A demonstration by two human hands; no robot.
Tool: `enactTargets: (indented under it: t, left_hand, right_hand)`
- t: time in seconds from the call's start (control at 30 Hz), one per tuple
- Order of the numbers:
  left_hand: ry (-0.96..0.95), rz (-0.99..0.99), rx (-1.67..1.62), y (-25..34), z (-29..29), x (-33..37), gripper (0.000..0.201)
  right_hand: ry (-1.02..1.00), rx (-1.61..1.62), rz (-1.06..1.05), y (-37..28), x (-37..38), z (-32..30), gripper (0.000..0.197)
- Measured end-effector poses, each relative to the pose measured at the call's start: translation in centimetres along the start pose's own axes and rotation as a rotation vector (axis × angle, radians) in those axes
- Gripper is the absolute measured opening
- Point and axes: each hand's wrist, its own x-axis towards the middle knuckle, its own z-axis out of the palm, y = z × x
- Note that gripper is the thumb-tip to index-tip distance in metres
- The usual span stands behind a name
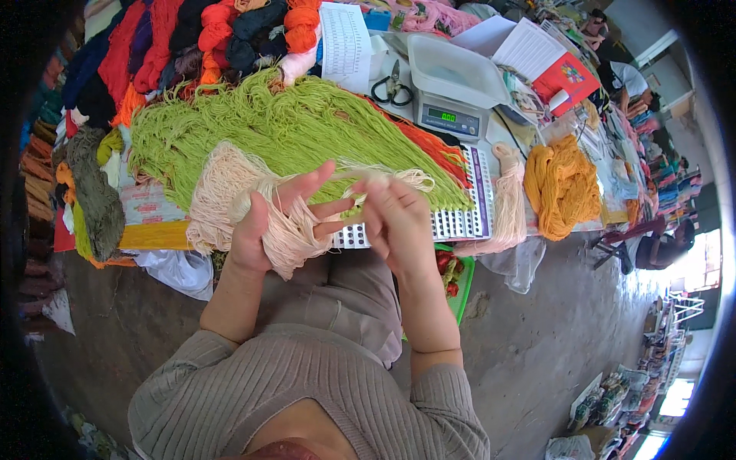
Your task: Sorting and attaching bunches of colored yarn to a sample board at a factory workstation.
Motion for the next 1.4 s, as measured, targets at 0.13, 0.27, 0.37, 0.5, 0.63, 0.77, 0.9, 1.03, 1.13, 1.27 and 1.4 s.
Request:
enactTargets:
  t: [0.13, 0.27, 0.37, 0.5, 0.63, 0.77, 0.9, 1.03, 1.13, 1.27, 1.4]
  left_hand:
    - [-0.008, -0.023, 0.043, 0.1, -0.4, 0.0, 0.078]
    - [-0.139, 0.051, -0.26, 0.3, -2.2, -0.2, 0.066]
    - [-0.093, 0.062, -0.284, 0.4, -2.6, -0.3, 0.059]
    - [0.092, 0.115, -0.033, -0.2, -1.7, -0.5, 0.055]
    - [0.081, 0.149, 0.334, -0.6, -0.5, -0.3, 0.05]
    - [0.106, 0.099, 0.457, -1.0, -0.4, -0.5, 0.052]
    - [0.296, 0.071, 0.183, -0.7, -0.8, -0.5, 0.054]
    - [0.332, -0.027, 0.042, -0.1, -1.2, -0.9, 0.054]
    - [0.365, -0.032, 0.058, 0.1, -1.2, -0.9, 0.054]
    - [0.371, -0.015, 0.127, 0.6, -1.6, -1.0, 0.054]
    - [0.372, -0.035, 0.054, 0.7, -1.6, -1.1, 0.054]
  right_hand:
    - [-0.376, -0.335, 0.343, 0.0, -3.2, 1.9, 0.019]
    - [-0.426, -0.44, 0.314, 3.1, -4.0, 0.4, 0.018]
    - [-0.151, -0.469, 0.133, 3.8, -3.6, -1.2, 0.011]
    - [0.096, -0.538, -0.368, 3.4, -2.9, -0.4, 0.017]
    - [-0.025, -0.809, -0.496, 3.0, -2.3, 2.8, 0.015]
    - [-0.072, -0.853, -0.603, 3.9, -1.9, 3.7, 0.014]
    - [-0.026, -0.887, -0.593, 3.8, -2.0, 2.8, 0.009]
    - [-0.083, -0.509, -0.358, 4.2, -2.2, 1.8, 0.005]
    - [-0.169, -0.067, -0.054, 4.2, -2.4, 1.3, 0.015]
    - [-0.136, -0.002, -0.039, 4.3, -2.3, 1.1, 0.018]
    - [-0.147, -0.003, -0.039, 4.5, -2.3, 1.1, 0.018]
